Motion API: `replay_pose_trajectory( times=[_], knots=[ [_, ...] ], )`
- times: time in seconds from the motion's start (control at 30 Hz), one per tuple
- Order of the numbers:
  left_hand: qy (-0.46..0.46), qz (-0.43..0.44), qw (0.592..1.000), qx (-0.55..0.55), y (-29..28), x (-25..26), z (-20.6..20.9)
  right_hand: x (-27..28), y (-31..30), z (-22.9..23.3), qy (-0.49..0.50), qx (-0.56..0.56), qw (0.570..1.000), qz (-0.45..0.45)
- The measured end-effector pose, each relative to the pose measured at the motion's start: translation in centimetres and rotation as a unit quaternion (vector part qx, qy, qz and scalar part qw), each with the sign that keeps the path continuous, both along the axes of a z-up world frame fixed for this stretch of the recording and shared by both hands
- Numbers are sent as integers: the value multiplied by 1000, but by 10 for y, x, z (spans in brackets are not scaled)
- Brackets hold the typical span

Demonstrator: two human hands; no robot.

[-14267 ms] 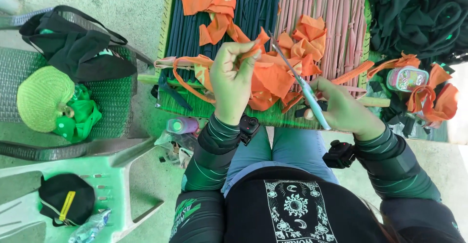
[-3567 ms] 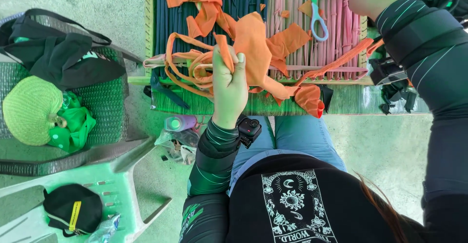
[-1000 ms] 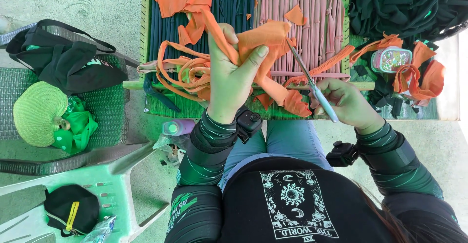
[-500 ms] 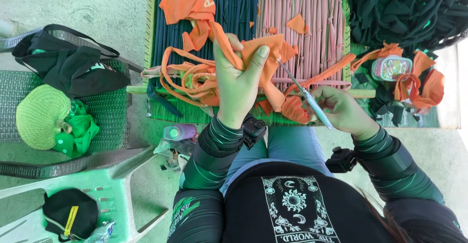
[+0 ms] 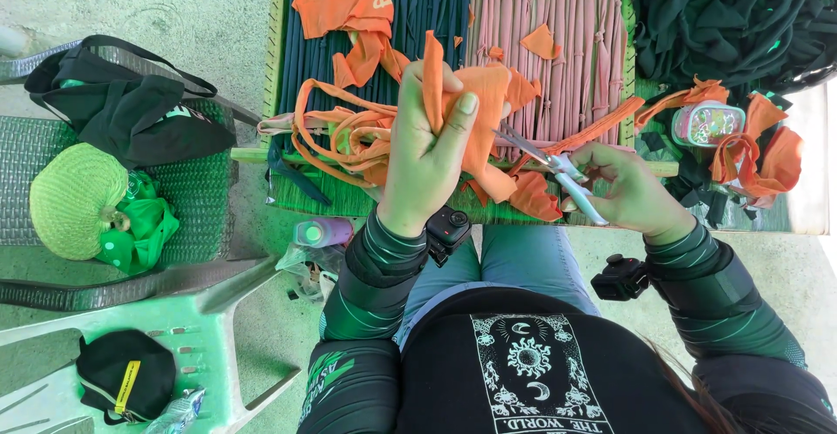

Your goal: The person cuts strips of orange fabric with handheld scissors, holding the fabric with one hand and cutting with the other, then shifts the fabric with both hands to continue cutting.

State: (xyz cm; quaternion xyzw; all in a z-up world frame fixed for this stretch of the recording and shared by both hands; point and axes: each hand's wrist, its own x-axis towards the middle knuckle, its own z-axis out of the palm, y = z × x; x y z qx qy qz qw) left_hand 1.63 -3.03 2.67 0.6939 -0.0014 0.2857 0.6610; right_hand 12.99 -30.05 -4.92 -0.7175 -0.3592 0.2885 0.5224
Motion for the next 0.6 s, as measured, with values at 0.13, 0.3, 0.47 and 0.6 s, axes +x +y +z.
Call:
replay_pose_trajectory(
  times=[0.13, 0.3, 0.47, 0.6],
  knots=[
    [15, -9, 998, 57, 5, -5, 6, -1, 1, 1, 24, 13, 1000, 15],
    [9, 10, 997, 70, 6, -5, 4, 2, -2, -5, -3, 37, 998, 55],
    [-19, 52, 995, 83, -1, -7, 3, -1, -6, -17, 105, 27, 994, 29],
    [-17, 53, 996, 72, -5, -4, 2, -3, -5, -19, 134, 8, 991, 7]
  ],
)
